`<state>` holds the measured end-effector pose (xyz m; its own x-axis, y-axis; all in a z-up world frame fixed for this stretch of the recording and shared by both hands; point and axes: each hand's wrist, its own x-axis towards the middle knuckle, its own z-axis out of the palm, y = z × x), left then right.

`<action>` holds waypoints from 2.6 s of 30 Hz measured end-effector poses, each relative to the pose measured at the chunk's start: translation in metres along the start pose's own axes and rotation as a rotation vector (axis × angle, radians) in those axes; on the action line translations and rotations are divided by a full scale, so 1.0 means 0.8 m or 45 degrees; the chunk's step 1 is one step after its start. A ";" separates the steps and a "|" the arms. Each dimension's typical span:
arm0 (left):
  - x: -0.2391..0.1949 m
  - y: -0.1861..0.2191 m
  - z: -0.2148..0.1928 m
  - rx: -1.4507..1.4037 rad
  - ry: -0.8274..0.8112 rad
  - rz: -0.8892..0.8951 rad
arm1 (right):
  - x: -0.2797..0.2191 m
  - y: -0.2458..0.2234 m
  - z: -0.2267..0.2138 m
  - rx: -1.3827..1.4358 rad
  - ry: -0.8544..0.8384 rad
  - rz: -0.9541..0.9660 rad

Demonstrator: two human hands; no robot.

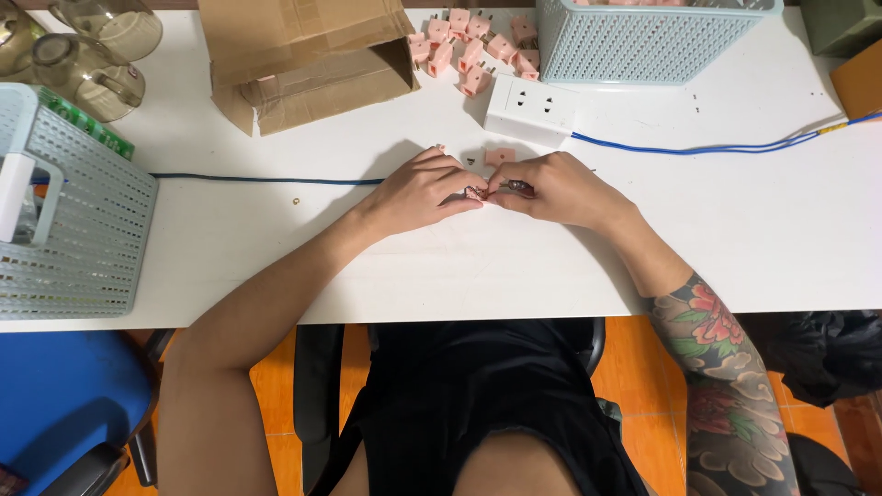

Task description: Assembling small pink plastic hardware components using a precision screwdriver at a desk.

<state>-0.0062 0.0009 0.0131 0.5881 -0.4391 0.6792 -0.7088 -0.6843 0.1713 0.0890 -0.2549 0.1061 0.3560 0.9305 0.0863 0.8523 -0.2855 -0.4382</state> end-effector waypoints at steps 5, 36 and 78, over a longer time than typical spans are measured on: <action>0.003 0.003 -0.009 -0.027 -0.044 -0.071 | -0.001 -0.003 -0.003 0.038 -0.008 0.025; -0.004 -0.015 -0.005 -0.044 -0.036 -0.103 | 0.011 0.021 0.009 -0.147 0.038 0.154; -0.010 -0.063 -0.043 0.091 -0.307 -0.476 | 0.008 0.022 0.003 -0.128 -0.037 0.242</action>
<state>0.0116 0.0593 0.0236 0.8788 -0.2713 0.3926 -0.4065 -0.8565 0.3180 0.1052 -0.2536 0.0972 0.5042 0.8634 -0.0160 0.8052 -0.4767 -0.3526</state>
